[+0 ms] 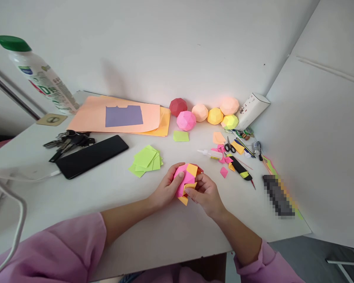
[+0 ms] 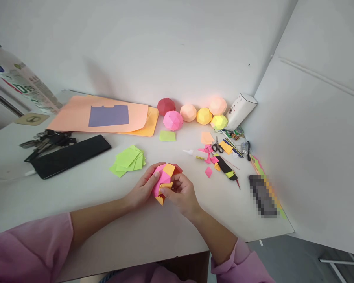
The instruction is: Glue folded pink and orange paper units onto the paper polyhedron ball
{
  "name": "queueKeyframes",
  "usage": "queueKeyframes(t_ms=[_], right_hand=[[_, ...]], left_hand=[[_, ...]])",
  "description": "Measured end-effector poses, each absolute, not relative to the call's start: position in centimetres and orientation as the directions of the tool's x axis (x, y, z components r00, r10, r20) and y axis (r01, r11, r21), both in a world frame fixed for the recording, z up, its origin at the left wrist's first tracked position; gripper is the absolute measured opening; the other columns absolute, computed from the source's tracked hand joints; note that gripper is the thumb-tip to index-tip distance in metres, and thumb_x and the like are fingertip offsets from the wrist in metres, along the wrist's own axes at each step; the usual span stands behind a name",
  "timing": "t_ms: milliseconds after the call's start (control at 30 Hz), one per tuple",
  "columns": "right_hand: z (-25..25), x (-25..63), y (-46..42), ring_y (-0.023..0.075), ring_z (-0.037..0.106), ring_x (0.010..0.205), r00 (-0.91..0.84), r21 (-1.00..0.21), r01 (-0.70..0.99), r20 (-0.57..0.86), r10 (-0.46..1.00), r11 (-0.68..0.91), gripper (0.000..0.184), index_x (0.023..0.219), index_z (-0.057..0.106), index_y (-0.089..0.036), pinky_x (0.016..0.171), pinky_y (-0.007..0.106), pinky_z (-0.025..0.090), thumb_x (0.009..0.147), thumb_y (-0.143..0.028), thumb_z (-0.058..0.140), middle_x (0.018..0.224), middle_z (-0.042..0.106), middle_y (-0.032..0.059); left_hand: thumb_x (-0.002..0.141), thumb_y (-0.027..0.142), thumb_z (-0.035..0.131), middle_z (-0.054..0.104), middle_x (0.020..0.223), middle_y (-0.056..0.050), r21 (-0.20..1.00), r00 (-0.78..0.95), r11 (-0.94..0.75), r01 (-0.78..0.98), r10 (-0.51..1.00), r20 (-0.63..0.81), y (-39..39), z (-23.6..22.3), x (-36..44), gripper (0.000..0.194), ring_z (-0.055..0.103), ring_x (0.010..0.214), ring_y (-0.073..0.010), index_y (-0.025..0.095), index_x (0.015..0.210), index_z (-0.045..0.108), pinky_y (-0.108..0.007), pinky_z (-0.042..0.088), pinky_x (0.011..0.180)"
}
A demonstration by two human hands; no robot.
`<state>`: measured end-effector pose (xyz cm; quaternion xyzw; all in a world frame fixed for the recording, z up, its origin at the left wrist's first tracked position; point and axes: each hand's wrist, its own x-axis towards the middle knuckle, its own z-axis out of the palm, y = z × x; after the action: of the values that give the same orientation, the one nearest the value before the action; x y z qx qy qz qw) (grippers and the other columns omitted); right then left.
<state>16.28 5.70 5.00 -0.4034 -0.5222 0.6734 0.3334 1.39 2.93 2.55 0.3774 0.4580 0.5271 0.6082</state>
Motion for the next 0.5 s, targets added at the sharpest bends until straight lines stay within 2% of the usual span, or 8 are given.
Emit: queueKeyframes(t_ms=[300, 500], right_hand=[[5.11, 16.24, 5.54, 0.0109, 0.06, 0.063, -0.442, -0.971, -0.008, -0.21, 0.872, -0.238, 0.027, 0.08, 0.057, -0.019, 0.058, 0.023, 0.047, 0.066, -0.025, 0.079, 0.071, 0.065, -0.0022], [5.23, 16.16, 5.45, 0.0133, 0.062, 0.068, -0.435, -0.974, 0.008, -0.207, 0.876, -0.226, 0.027, 0.082, 0.057, -0.019, 0.064, 0.027, 0.051, 0.066, -0.025, 0.078, 0.074, 0.065, -0.0013]], left_hand=[[0.087, 0.059, 0.048, 0.06, 0.119, -0.009, 0.951, 0.017, 0.144, -0.273, 0.989, -0.145, 2.87, 2.61, 1.48, 0.056, 0.06, 0.104, -0.0252, 0.022, 0.128, 0.043, -0.037, 0.052, 0.082], [0.088, 0.059, 0.046, 0.059, 0.121, -0.008, 0.959, 0.02, 0.127, -0.254, 0.992, -0.126, 2.87, 2.46, 1.59, 0.053, 0.059, 0.105, -0.0248, 0.023, 0.128, 0.042, -0.038, 0.051, 0.085]])
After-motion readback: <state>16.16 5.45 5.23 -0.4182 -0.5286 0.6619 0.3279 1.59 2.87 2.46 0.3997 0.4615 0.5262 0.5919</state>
